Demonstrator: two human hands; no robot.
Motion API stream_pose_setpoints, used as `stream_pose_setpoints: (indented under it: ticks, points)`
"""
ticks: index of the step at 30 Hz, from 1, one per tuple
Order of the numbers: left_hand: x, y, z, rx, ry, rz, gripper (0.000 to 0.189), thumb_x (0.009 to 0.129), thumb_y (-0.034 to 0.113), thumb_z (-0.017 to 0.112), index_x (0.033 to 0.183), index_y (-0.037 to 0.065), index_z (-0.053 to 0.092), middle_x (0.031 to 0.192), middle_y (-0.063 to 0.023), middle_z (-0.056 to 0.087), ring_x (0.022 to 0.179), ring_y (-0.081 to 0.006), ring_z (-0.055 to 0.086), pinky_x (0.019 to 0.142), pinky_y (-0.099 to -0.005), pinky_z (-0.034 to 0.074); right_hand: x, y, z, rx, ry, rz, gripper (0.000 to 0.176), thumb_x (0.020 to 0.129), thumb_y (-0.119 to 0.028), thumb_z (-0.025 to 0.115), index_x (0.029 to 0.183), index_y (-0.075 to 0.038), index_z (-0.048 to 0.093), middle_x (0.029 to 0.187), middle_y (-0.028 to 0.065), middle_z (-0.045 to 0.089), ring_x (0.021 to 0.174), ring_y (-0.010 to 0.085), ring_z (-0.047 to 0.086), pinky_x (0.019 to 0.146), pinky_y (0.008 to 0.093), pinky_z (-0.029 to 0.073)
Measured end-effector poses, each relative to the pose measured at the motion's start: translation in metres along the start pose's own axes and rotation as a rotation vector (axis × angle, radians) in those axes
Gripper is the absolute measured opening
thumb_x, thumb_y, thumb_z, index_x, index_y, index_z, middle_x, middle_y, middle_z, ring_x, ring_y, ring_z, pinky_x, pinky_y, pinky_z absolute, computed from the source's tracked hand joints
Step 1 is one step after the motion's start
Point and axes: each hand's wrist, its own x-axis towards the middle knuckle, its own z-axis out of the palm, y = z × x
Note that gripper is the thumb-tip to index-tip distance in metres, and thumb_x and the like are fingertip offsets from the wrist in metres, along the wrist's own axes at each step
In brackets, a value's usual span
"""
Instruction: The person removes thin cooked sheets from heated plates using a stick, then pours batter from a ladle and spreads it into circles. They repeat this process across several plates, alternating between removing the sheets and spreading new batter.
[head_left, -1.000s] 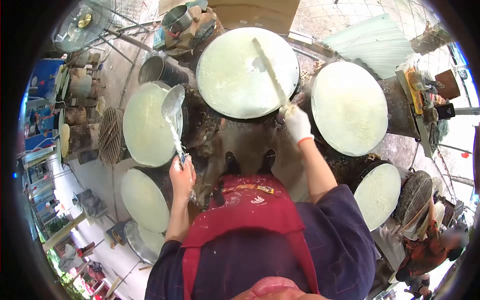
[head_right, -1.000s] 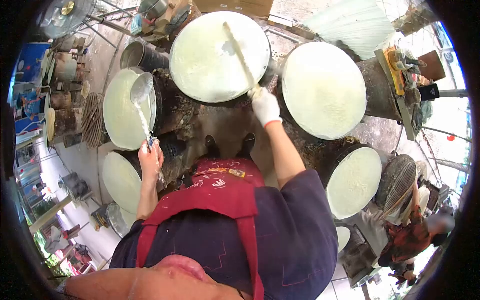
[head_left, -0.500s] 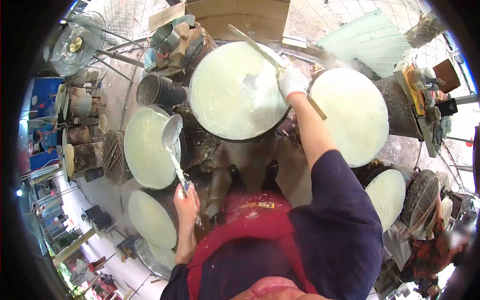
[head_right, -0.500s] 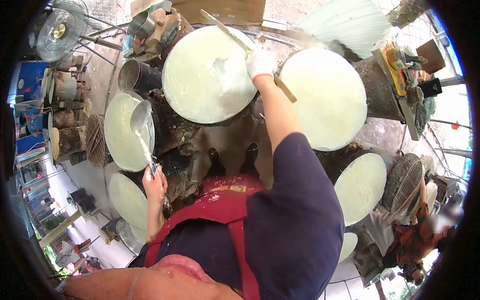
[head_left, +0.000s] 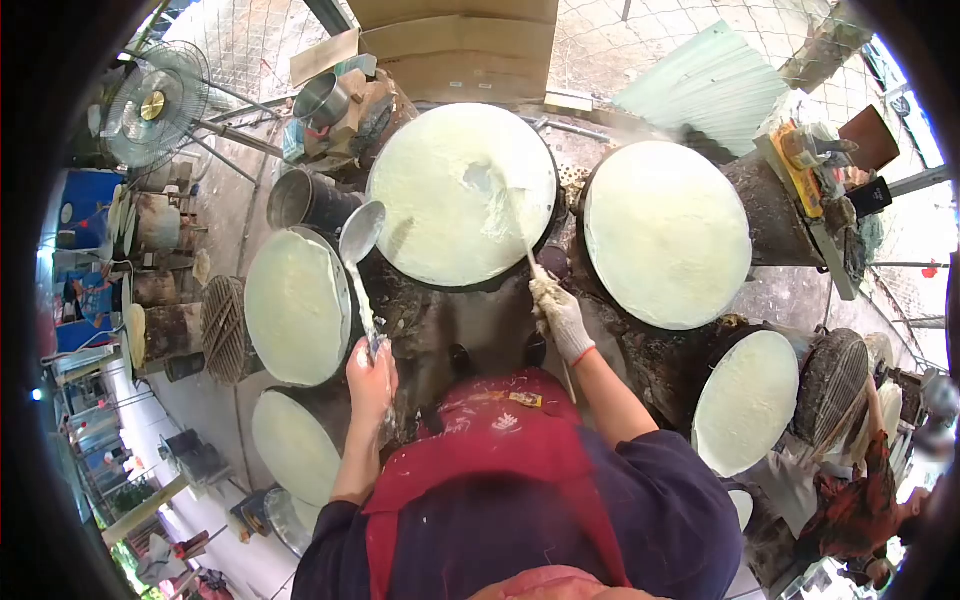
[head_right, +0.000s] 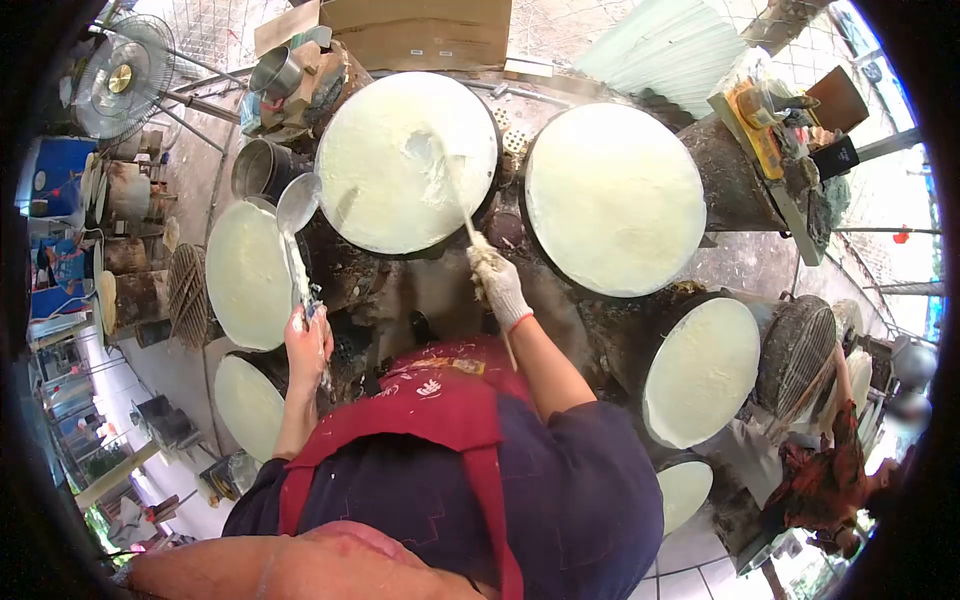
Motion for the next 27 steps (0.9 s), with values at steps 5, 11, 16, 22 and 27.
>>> stream_pose_setpoints:
  ticks: [5,11,16,22,27]
  points:
    - [-0.004,0.0,0.017,0.014,0.002,0.061,0.016,0.098,0.017,0.052,0.088,0.005,0.048,0.056,0.0044,0.036,0.04,-0.0042,0.031,0.033,-0.0212,0.029,0.04,-0.021,-0.047,0.077,0.015,-0.185,0.022,0.092,-0.03,0.061,0.101,-0.011,0.068,0.062,-0.0038,0.053,0.047,0.0052,0.046,0.038,0.021,0.034]
    - [0.018,0.003,0.028,-0.044,-0.027,0.002,0.014,0.098,0.016,0.05,0.089,0.005,0.05,0.056,0.0031,0.039,0.038,-0.0062,0.035,0.033,-0.0223,0.03,0.029,-0.035,-0.047,-0.039,-0.232,-0.045,0.019,0.095,-0.019,0.056,0.107,-0.008,0.066,0.069,-0.0056,0.054,0.053,0.0031,0.047,0.047,0.0176,0.038]
    - [0.113,0.026,0.05,0.064,-0.243,0.038,0.022,0.097,0.023,0.053,0.083,0.006,0.049,0.06,0.0024,0.039,0.042,-0.0078,0.037,0.037,-0.0231,0.032,0.091,-0.015,-0.074,0.296,-0.524,0.076,0.024,0.096,-0.011,0.05,0.11,0.002,0.063,0.087,-0.0002,0.061,0.073,0.0063,0.052,0.066,0.021,0.047]
    - [0.235,0.024,0.096,-0.049,-0.509,-0.001,0.018,0.094,0.015,0.054,0.083,0.001,0.054,0.062,-0.0006,0.046,0.045,-0.0096,0.04,0.041,-0.0248,0.034,0.009,0.018,-0.043,-0.125,0.055,-0.371,0.039,0.093,-0.029,0.059,0.128,-0.012,0.06,0.08,-0.0061,0.059,0.064,0.0029,0.048,0.054,0.0187,0.04]
    - [0.201,0.02,0.09,-0.107,-0.52,-0.257,0.016,0.092,0.008,0.051,0.077,0.002,0.051,0.061,-0.0021,0.047,0.046,-0.0102,0.041,0.039,-0.0246,0.033,-0.027,0.039,0.049,0.061,0.103,-0.007,0.035,0.092,-0.031,0.063,0.124,-0.018,0.061,0.065,-0.0087,0.051,0.047,0.0026,0.043,0.04,0.0201,0.034]
